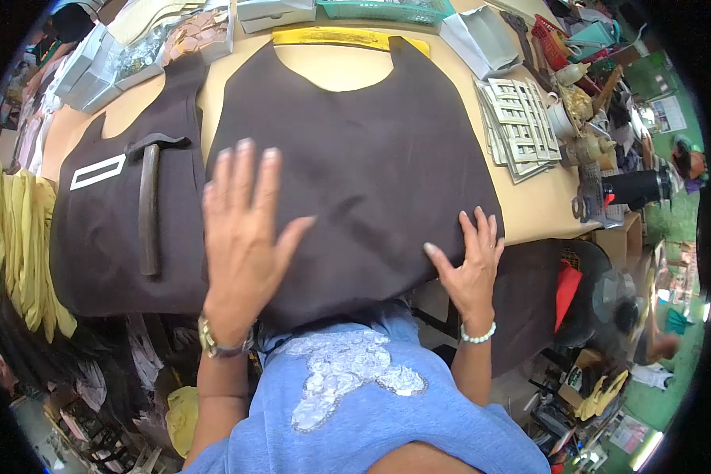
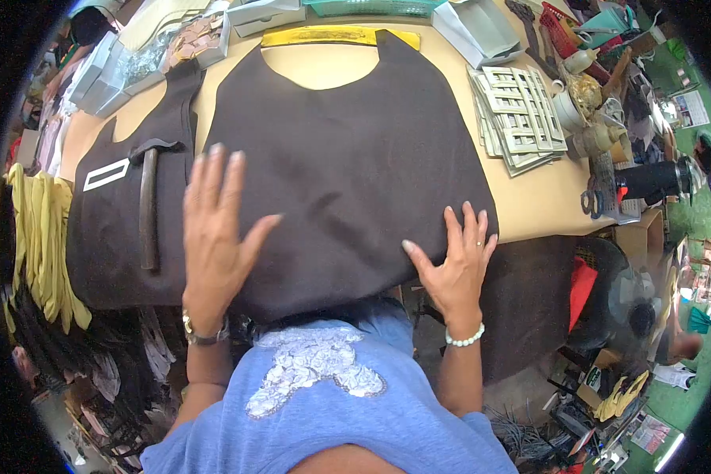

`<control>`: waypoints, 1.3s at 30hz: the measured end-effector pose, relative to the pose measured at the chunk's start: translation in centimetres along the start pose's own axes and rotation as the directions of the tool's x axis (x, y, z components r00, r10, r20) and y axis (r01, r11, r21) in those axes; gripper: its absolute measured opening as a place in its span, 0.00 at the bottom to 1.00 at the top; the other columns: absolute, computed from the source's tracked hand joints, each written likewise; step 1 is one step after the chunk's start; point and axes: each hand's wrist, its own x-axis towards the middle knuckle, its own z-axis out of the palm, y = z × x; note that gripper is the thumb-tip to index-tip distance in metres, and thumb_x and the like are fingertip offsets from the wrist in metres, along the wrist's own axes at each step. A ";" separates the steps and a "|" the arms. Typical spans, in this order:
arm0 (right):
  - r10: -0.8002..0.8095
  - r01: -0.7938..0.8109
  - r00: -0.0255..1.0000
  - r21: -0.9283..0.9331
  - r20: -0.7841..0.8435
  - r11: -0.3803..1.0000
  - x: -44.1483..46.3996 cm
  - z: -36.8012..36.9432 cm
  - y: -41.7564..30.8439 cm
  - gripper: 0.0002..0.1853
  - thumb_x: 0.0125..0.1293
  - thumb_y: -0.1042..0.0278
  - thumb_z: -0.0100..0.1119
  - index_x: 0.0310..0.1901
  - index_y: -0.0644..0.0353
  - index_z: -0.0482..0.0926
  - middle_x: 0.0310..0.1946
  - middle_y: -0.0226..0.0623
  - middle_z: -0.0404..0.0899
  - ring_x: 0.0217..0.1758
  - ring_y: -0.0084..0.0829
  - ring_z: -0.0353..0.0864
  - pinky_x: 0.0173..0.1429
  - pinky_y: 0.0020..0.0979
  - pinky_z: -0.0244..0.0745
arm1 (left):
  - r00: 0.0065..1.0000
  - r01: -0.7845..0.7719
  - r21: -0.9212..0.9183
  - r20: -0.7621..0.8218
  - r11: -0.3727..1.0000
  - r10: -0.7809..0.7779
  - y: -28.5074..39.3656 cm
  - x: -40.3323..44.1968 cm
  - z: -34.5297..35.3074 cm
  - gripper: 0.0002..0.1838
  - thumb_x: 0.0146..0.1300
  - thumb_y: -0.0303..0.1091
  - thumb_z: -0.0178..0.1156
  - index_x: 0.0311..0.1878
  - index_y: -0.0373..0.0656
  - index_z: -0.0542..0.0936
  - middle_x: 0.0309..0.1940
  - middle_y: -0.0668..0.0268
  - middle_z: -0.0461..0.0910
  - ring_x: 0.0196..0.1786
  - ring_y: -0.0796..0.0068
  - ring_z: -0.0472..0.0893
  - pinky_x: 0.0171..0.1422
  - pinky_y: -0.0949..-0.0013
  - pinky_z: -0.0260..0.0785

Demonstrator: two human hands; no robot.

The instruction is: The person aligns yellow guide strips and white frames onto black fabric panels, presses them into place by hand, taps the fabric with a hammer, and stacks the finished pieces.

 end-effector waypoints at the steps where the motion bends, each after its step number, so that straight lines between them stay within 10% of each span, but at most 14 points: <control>1: -0.013 0.014 1.000 0.044 -0.027 0.999 0.8 -0.4 0.2 0.39 0.55 0.40 0.60 0.60 0.64 0.68 0.66 0.54 0.58 0.71 0.55 0.52 0.69 0.59 0.44 | 0.998 -0.066 -0.059 0.015 0.996 0.067 0.8 0.7 0.2 0.42 0.54 0.44 0.66 0.70 0.45 0.59 0.70 0.52 0.54 0.73 0.52 0.51 0.73 0.53 0.47; 6: -0.148 0.165 0.967 0.063 -0.206 0.984 7.6 -0.4 -1.3 0.33 0.61 0.45 0.57 0.59 0.64 0.70 0.64 0.55 0.61 0.69 0.56 0.55 0.69 0.55 0.48 | 0.967 -0.206 -0.191 0.110 0.960 0.229 3.0 0.8 8.3 0.42 0.58 0.63 0.54 0.69 0.46 0.60 0.71 0.51 0.50 0.74 0.48 0.46 0.72 0.39 0.39; 16: -0.220 0.223 0.974 -0.048 0.057 0.974 11.6 3.6 -2.9 0.44 0.59 0.34 0.51 0.68 0.58 0.57 0.70 0.54 0.48 0.73 0.56 0.44 0.69 0.62 0.41 | 0.962 -0.136 -0.201 0.208 0.970 0.178 4.1 -4.7 8.8 0.42 0.55 0.64 0.55 0.68 0.48 0.63 0.71 0.52 0.51 0.74 0.51 0.47 0.71 0.36 0.37; 20: -0.233 0.237 0.970 -0.056 0.065 0.970 8.9 3.4 -1.6 0.45 0.57 0.33 0.53 0.68 0.57 0.57 0.71 0.53 0.47 0.74 0.55 0.43 0.70 0.63 0.39 | 0.874 -0.339 -0.137 0.320 0.931 0.365 2.9 -4.7 6.6 0.45 0.50 0.62 0.61 0.68 0.49 0.63 0.70 0.53 0.53 0.73 0.52 0.50 0.71 0.39 0.42; 24: -0.235 0.236 0.971 -0.042 0.033 0.971 10.4 3.4 -0.7 0.45 0.57 0.31 0.50 0.68 0.57 0.58 0.70 0.54 0.49 0.73 0.55 0.45 0.70 0.63 0.39 | 0.890 -0.366 -0.309 0.160 0.878 0.427 3.4 -2.3 6.2 0.46 0.50 0.65 0.61 0.68 0.49 0.63 0.70 0.54 0.53 0.73 0.52 0.50 0.72 0.39 0.41; 39: -0.377 0.384 0.904 0.000 -0.202 0.923 25.4 5.5 -5.2 0.31 0.67 0.43 0.43 0.63 0.60 0.65 0.62 0.52 0.64 0.67 0.52 0.58 0.66 0.57 0.51 | 0.970 -0.124 -0.285 0.167 0.950 0.177 4.4 -2.3 9.3 0.52 0.44 0.73 0.58 0.68 0.47 0.63 0.71 0.49 0.50 0.73 0.46 0.47 0.68 0.31 0.38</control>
